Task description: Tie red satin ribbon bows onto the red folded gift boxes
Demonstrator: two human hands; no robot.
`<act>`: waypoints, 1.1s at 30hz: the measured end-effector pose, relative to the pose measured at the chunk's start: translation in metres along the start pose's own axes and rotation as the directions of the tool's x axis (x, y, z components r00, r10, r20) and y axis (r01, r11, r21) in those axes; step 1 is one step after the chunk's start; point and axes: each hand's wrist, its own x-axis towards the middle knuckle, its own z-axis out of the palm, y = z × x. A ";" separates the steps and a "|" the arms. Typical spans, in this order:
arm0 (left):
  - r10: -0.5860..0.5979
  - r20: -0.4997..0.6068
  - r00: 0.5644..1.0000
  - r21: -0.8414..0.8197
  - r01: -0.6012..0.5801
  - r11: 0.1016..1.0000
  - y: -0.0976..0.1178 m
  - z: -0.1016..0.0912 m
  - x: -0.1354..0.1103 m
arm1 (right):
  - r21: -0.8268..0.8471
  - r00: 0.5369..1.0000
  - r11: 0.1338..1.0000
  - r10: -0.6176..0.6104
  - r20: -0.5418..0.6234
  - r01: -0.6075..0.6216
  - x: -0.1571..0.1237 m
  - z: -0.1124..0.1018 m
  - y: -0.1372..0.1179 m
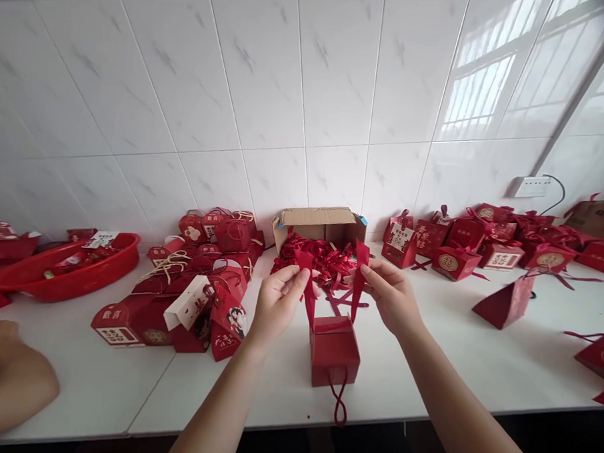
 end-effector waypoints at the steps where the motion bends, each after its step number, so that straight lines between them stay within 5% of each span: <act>1: -0.007 0.026 1.000 0.009 0.007 1.000 0.001 0.001 0.000 | -0.003 1.000 1.000 0.011 0.006 -0.011 0.000 0.002 -0.001; 7: -0.019 0.166 0.986 0.076 0.006 0.997 -0.002 0.014 0.007 | -0.167 0.998 0.986 0.026 0.061 -0.015 0.002 0.013 -0.003; 14: 0.031 0.135 0.990 0.162 -0.053 0.985 -0.009 0.023 0.013 | -0.197 0.962 0.980 0.025 0.272 0.031 -0.003 0.012 -0.001; 19: -0.110 0.226 0.968 0.080 0.094 0.992 -0.013 0.018 0.015 | -0.157 0.976 0.988 0.035 0.214 -0.001 0.000 0.010 0.009; 22: -0.185 0.318 0.930 0.001 0.194 0.981 -0.016 0.012 0.016 | -0.255 0.968 0.963 -0.024 0.251 0.090 0.005 0.004 0.011; 24: -0.212 0.339 0.916 -0.040 0.239 0.970 -0.019 0.009 0.018 | -0.372 0.936 0.896 -0.113 0.334 0.241 0.008 -0.001 0.010; 28: -0.226 0.350 0.909 -0.100 0.276 0.956 -0.022 0.006 0.020 | -0.514 0.786 0.626 -0.285 0.548 0.586 0.013 -0.010 0.010; 33: -0.229 0.340 0.912 -0.126 0.285 0.950 -0.022 0.008 0.020 | -0.586 0.717 0.414 -0.377 0.587 0.697 0.015 -0.011 0.017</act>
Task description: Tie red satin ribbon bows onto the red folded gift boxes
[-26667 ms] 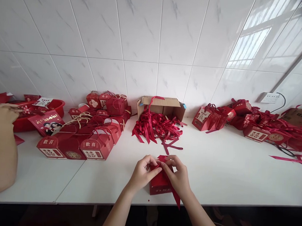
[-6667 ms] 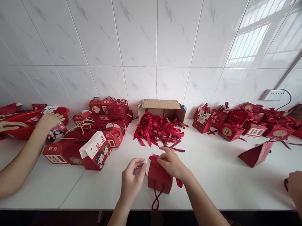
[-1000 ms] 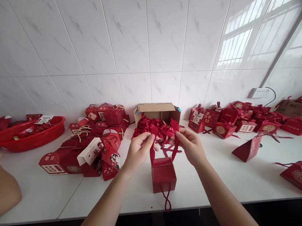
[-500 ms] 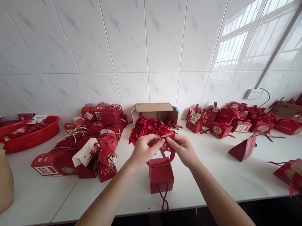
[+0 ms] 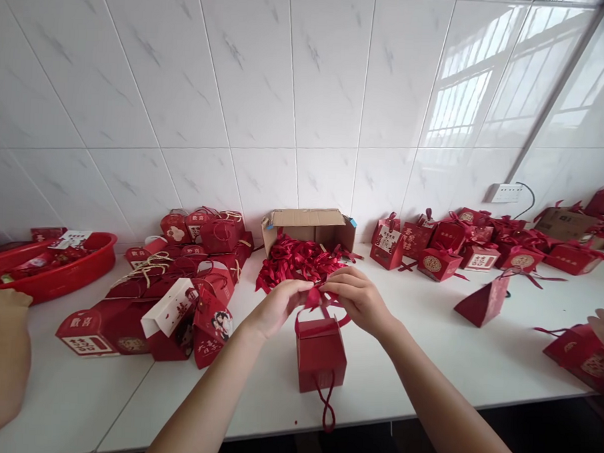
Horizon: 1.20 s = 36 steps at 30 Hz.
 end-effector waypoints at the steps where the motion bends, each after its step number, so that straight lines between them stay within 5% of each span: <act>1: -0.002 0.004 1.000 0.006 0.002 1.000 0.001 0.000 -0.001 | -0.006 1.000 1.000 -0.001 -0.021 0.000 0.000 0.002 -0.001; 4: 0.106 -0.071 0.992 0.212 -0.089 0.973 0.005 0.002 -0.010 | 0.040 0.989 0.998 0.051 -0.139 -0.046 -0.002 0.006 -0.007; 6: 0.303 -0.146 0.942 0.539 -0.182 0.823 0.005 0.003 -0.021 | 0.113 0.945 0.981 0.182 -0.270 -0.157 -0.008 0.008 -0.013; 9: 0.501 -0.139 0.854 0.862 -0.145 0.486 -0.008 -0.004 -0.045 | 0.271 0.798 0.878 0.473 -0.372 -0.394 -0.032 0.011 -0.017; 11: 0.509 -0.190 0.840 0.907 -0.049 0.419 -0.028 -0.014 -0.064 | 0.352 0.684 0.776 0.629 -0.370 -0.523 -0.059 0.013 -0.014; 15: 0.403 -0.450 0.797 0.844 0.231 0.485 -0.085 -0.040 -0.100 | 0.370 0.458 0.571 0.816 -0.352 -0.733 -0.122 0.014 0.002; 18: 0.181 -0.582 0.793 0.728 0.409 0.550 -0.125 -0.050 -0.119 | 0.313 0.376 0.462 0.878 -0.298 -0.830 -0.160 0.014 0.011; 23: -0.084 -0.698 0.711 0.570 0.622 0.537 -0.161 -0.053 -0.132 | 0.231 0.258 0.332 0.919 -0.299 -0.914 -0.191 0.008 0.018; 26: -0.099 -0.692 0.715 0.552 0.612 0.566 -0.165 -0.057 -0.133 | 0.236 0.255 0.315 0.933 -0.253 -0.919 -0.197 0.004 0.024; 30: 0.153 -0.681 0.716 0.638 0.479 0.603 -0.152 -0.054 -0.124 | 0.209 0.272 0.410 0.833 -0.481 -0.888 -0.188 0.007 0.028; 31: 0.241 -0.655 0.716 0.672 0.406 0.619 -0.146 -0.050 -0.119 | 0.183 0.309 0.459 0.794 -0.524 -0.870 -0.181 0.008 0.027; 33: 0.341 -0.573 0.745 0.699 0.227 0.679 -0.133 -0.038 -0.106 | 0.142 0.464 0.581 0.753 -0.467 -0.801 -0.161 0.013 0.020; 36: 0.296 -0.470 0.832 0.629 0.081 0.773 -0.116 -0.012 -0.084 | 0.131 0.720 0.731 0.682 -0.129 -0.669 -0.126 0.024 0.002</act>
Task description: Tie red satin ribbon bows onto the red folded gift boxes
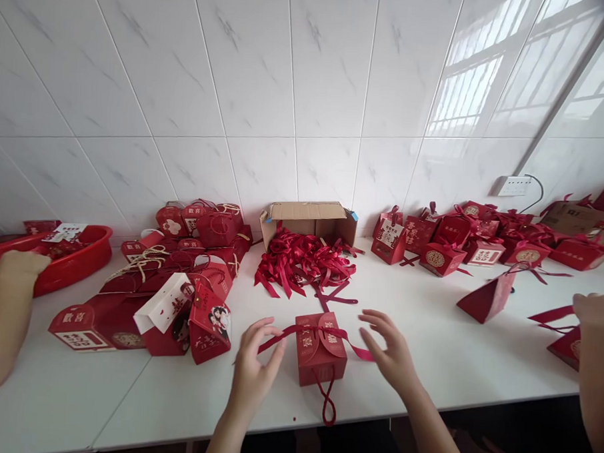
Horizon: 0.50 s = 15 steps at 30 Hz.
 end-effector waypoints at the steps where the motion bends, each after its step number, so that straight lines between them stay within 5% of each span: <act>1: 0.011 0.043 0.999 -0.047 -0.009 0.999 0.009 0.007 0.003 | 0.004 0.995 1.000 -0.031 0.094 0.030 0.002 0.006 -0.010; 5: 0.034 0.145 0.989 -0.148 -0.013 0.989 0.025 0.030 0.009 | 0.014 0.957 0.997 -0.075 0.280 0.074 0.005 0.023 -0.033; 15: 0.030 0.149 0.988 -0.189 -0.001 0.982 0.024 0.039 0.007 | 0.045 0.982 0.999 -0.023 0.185 0.015 -0.005 0.038 -0.032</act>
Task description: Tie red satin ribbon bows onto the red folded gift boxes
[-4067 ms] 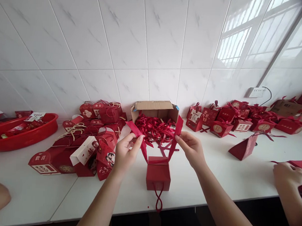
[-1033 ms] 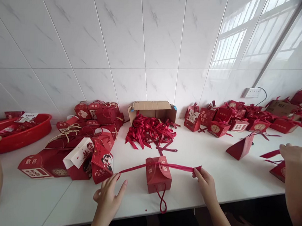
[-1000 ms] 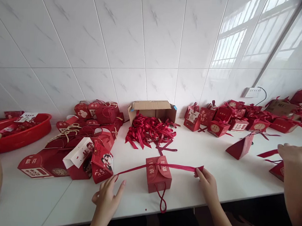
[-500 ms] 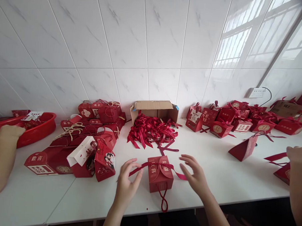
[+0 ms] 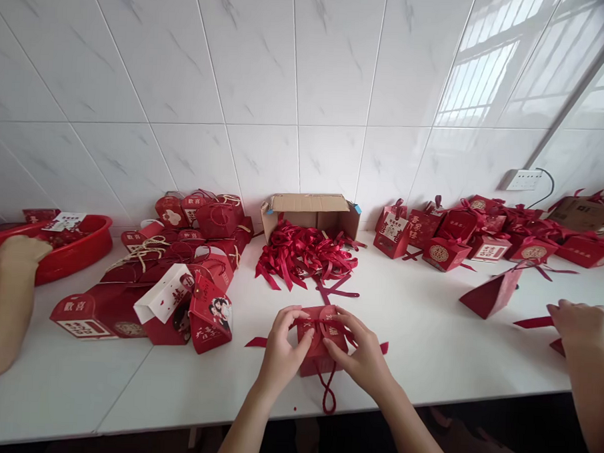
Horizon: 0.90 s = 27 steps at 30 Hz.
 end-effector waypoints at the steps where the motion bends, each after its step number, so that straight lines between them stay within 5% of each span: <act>1: -0.001 0.000 1.000 0.000 0.001 1.000 0.000 0.000 0.000 | -0.003 1.000 1.000 0.000 -0.002 0.000 -0.001 0.001 0.000; 12: -0.253 -0.002 0.968 0.114 0.251 0.961 0.000 -0.004 -0.007 | 0.149 0.994 0.983 0.107 -0.001 -0.106 0.006 -0.003 0.005; 22: -0.107 -0.034 0.994 0.142 0.111 0.984 0.000 0.000 -0.010 | 0.199 0.995 0.975 0.090 0.040 -0.096 0.008 -0.005 0.009; 27: -0.154 -0.055 0.986 0.151 0.161 0.975 0.000 -0.001 -0.011 | 0.215 0.992 0.969 0.123 0.025 -0.126 0.008 -0.002 0.013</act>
